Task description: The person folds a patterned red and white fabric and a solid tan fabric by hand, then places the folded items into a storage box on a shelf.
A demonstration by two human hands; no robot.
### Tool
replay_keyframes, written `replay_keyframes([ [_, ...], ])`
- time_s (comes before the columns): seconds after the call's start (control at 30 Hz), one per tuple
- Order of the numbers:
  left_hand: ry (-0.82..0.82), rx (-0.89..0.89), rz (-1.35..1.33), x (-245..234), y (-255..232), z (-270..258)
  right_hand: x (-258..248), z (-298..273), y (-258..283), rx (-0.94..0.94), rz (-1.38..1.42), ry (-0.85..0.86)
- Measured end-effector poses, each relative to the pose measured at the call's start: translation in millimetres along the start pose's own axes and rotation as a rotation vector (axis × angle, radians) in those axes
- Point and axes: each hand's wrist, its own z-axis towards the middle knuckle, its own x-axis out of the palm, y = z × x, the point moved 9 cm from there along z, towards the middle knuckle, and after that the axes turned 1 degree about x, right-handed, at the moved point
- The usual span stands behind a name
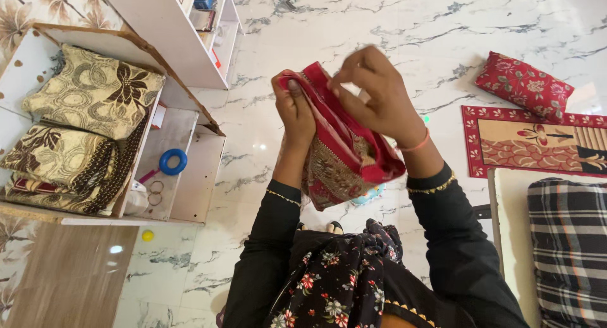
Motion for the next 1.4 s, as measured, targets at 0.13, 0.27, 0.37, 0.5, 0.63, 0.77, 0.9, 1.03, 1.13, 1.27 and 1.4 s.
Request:
replay_keyframes([
  [0.13, -0.082, 0.137, -0.087, -18, -4, 6, 22, -35, -15, 0.236, 0.058, 0.270],
  [0.27, -0.090, 0.178, -0.094, -29, -8, 12, 39, -52, -37, 0.410, 0.095, 0.421],
  [0.37, -0.076, 0.194, -0.103, -40, -14, 9, 48, -49, -41, 0.382, 0.009, 0.463],
  [0.5, 0.054, 0.155, -0.155, -42, -21, 6, 31, -23, -19, 0.035, 0.032, 0.178],
  [0.63, 0.135, 0.184, -0.136, -40, -35, 1, 60, -19, -28, 0.043, 0.163, 0.248],
  [0.77, 0.091, 0.188, -0.069, -55, -40, 2, 92, -37, -49, 0.304, 0.295, 0.431],
  [0.9, 0.073, 0.201, -0.064, -60, -40, 1, 94, -44, -50, 0.386, 0.403, 0.438],
  [1.03, 0.007, 0.206, -0.092, -69, -34, 1, 102, -60, -58, 0.459, 0.435, 0.536],
  [1.13, -0.084, 0.192, -0.071, -82, -32, 2, 110, -80, -52, 0.301, 0.246, 0.750],
  [1.27, -0.131, 0.200, 0.029, -92, -33, 4, 105, -106, -59, 0.342, -0.087, 0.938],
  [1.4, -0.128, 0.189, -0.050, -94, -30, 7, 83, -120, -82, 0.532, -0.490, 1.031],
])
